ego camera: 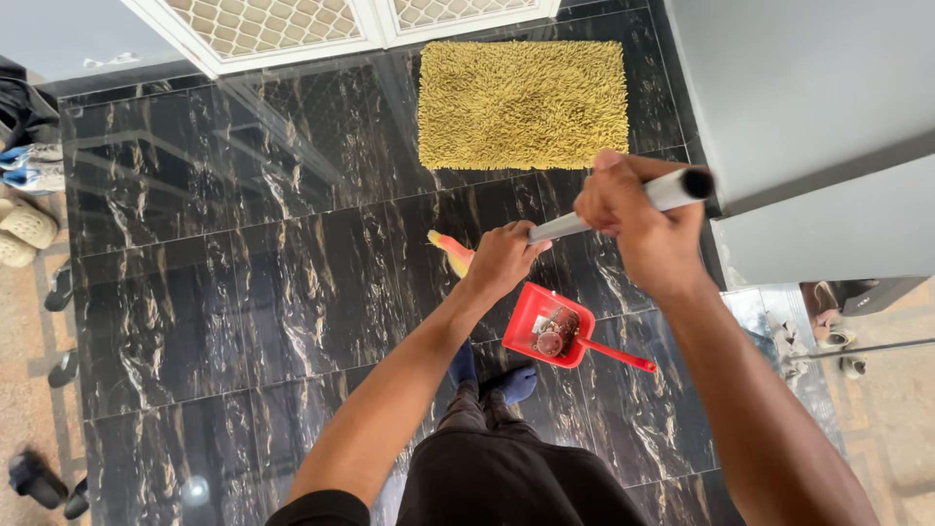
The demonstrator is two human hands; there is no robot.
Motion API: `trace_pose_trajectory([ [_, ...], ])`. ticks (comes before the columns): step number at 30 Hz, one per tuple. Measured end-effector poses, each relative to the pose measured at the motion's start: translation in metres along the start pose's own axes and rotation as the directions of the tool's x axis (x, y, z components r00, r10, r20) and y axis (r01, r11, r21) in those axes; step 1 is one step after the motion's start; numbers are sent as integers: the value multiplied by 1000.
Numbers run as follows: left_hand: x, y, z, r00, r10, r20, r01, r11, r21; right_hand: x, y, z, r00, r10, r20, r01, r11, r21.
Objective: The person attempts to attach a long plastic pipe to a broom head and a red dustpan while standing on a dark tiled floor, repeatedly trying to fit the components together.
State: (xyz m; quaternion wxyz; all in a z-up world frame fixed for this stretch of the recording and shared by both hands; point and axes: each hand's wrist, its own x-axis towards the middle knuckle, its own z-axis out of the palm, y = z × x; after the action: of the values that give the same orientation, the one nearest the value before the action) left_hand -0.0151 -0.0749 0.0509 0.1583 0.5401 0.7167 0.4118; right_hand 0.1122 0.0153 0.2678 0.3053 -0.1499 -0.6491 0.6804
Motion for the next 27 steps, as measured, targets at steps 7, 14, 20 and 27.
trace_pose_trajectory([
  [7, 43, 6, -47, 935, -80, 347, 5, 977, 211, -5, -27, -15, 988, -152, -38, 156, 970, 185],
  [14, 14, -67, -47, 979, -72, 193, 37, 983, 182, -22, 29, -6, 975, 47, 217, 22, 952, -304],
  [20, -10, -99, -20, 999, -33, 31, 29, 994, 108, -42, 47, 32, 984, 169, 61, -144, 944, -296],
  [27, -14, -29, 1, 980, -67, 189, 73, 997, -25, -54, -5, 13, 974, 190, -123, -219, 927, -304],
])
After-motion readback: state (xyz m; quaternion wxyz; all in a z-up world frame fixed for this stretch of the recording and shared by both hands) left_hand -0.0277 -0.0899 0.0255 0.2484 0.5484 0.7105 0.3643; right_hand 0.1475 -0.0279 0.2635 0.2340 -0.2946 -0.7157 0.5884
